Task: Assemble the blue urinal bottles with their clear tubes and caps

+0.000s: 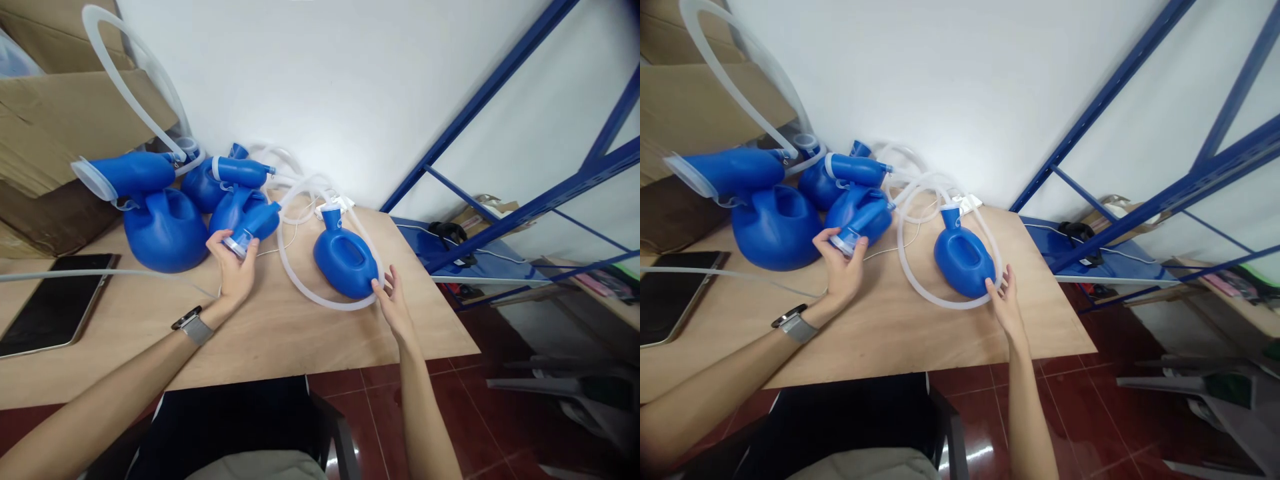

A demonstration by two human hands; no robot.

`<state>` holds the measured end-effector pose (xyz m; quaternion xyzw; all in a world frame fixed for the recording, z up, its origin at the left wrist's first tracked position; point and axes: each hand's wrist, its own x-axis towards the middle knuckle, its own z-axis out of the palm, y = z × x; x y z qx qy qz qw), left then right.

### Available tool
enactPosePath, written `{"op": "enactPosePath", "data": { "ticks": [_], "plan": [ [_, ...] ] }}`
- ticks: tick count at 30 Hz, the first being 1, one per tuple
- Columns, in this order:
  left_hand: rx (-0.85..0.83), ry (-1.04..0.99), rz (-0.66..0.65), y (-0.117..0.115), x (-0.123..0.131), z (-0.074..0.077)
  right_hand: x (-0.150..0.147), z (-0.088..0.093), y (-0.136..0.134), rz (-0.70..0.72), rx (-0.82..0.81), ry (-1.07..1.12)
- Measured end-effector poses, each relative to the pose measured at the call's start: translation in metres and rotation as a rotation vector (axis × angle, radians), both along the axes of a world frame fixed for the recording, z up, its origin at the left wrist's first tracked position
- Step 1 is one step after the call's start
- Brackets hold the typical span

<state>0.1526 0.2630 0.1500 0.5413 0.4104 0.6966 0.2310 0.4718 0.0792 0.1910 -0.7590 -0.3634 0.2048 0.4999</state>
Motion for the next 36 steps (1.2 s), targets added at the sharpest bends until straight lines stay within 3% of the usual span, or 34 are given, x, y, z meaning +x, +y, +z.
{"op": "enactPosePath", "data": {
  "ticks": [3, 8, 11, 14, 18, 22, 27, 32, 36],
  "plan": [
    [0.149, 0.193, -0.003, -0.004, 0.002, -0.004, -0.012, -0.002, 0.01, -0.009, 0.102, -0.035],
    [0.243, 0.396, -0.243, -0.014, 0.007, -0.008, -0.019, -0.008, 0.026, -0.023, 0.063, -0.365],
    [0.243, 0.516, -0.428, -0.02, 0.007, -0.012, -0.008, -0.007, 0.04, 0.001, 0.117, -0.448],
    [0.172, 0.597, -0.605, -0.022, 0.004, -0.014, 0.012, 0.004, 0.056, 0.127, 0.17, -0.376],
    [0.069, 0.647, -0.771, -0.021, 0.001, -0.013, 0.027, 0.022, 0.064, 0.271, 0.059, -0.408],
    [0.067, 0.736, -0.811, -0.022, 0.001, -0.013, 0.022, 0.026, 0.047, 0.28, 0.026, -0.479],
    [0.091, 0.82, -0.783, -0.022, 0.002, -0.017, 0.023, 0.018, 0.004, 0.148, 0.068, -0.512],
    [0.108, 0.841, -0.754, -0.017, 0.004, -0.021, 0.054, 0.007, -0.042, -0.132, 0.141, -0.444],
    [0.109, 0.859, -0.763, -0.014, 0.004, -0.023, 0.09, -0.003, -0.06, -0.348, 0.158, -0.294]
  ]
}}
